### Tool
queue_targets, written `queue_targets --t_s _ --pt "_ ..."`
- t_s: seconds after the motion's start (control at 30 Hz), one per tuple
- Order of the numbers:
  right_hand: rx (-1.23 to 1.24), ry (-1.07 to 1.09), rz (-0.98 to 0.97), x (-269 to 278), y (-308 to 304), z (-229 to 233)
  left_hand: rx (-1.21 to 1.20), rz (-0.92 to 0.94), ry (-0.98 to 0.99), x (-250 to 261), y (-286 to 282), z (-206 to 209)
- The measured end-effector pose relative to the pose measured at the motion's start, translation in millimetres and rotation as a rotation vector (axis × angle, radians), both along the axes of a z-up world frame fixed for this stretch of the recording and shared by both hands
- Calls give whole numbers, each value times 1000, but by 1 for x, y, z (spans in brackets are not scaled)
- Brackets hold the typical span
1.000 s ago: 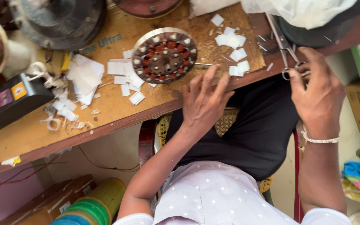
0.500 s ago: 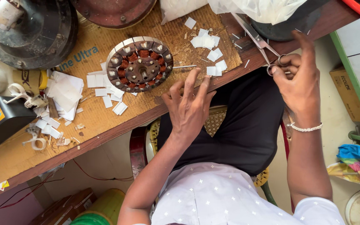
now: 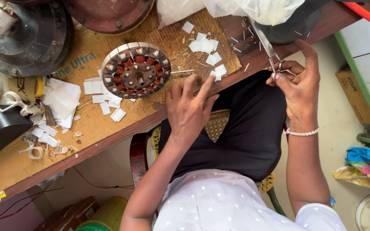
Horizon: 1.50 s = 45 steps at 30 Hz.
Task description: The person inserts small white insulating pieces into the slots of a circular motor stator. They use a green screwdriver to press the pieces into place and scissors to trim the material. The person repeats this process for multiple slots around the stator.
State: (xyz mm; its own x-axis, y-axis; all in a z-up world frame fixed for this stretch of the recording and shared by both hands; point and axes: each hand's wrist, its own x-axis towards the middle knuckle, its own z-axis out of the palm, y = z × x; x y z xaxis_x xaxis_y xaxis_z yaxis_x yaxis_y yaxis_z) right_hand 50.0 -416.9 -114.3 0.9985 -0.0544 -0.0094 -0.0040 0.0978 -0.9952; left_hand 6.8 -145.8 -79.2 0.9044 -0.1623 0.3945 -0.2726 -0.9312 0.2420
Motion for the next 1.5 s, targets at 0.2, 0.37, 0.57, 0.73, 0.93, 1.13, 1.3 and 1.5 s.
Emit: queue_targets --t_s 0.2,0.37,0.57,0.73,0.93,1.13,1.3,1.5 --pt "11 -6 -2 3 -2 -3 -152 94 -22 6 -4 5" --pt "22 1 -7 3 -3 -4 -168 43 8 16 -6 9" --pt "36 2 -15 3 -5 -10 -80 -20 -2 22 -9 3" --pt "39 -11 -26 4 -5 -11 -60 -36 48 23 -10 4" --pt "64 -16 -36 3 -5 -13 -87 -51 65 23 -9 6" --pt "93 -38 -58 2 2 -13 -104 -85 85 17 -6 9" --pt "68 -15 -68 2 2 -10 -175 -144 144 1 0 17" --pt "70 -30 -69 2 -1 -11 -323 -233 161 -17 3 29"
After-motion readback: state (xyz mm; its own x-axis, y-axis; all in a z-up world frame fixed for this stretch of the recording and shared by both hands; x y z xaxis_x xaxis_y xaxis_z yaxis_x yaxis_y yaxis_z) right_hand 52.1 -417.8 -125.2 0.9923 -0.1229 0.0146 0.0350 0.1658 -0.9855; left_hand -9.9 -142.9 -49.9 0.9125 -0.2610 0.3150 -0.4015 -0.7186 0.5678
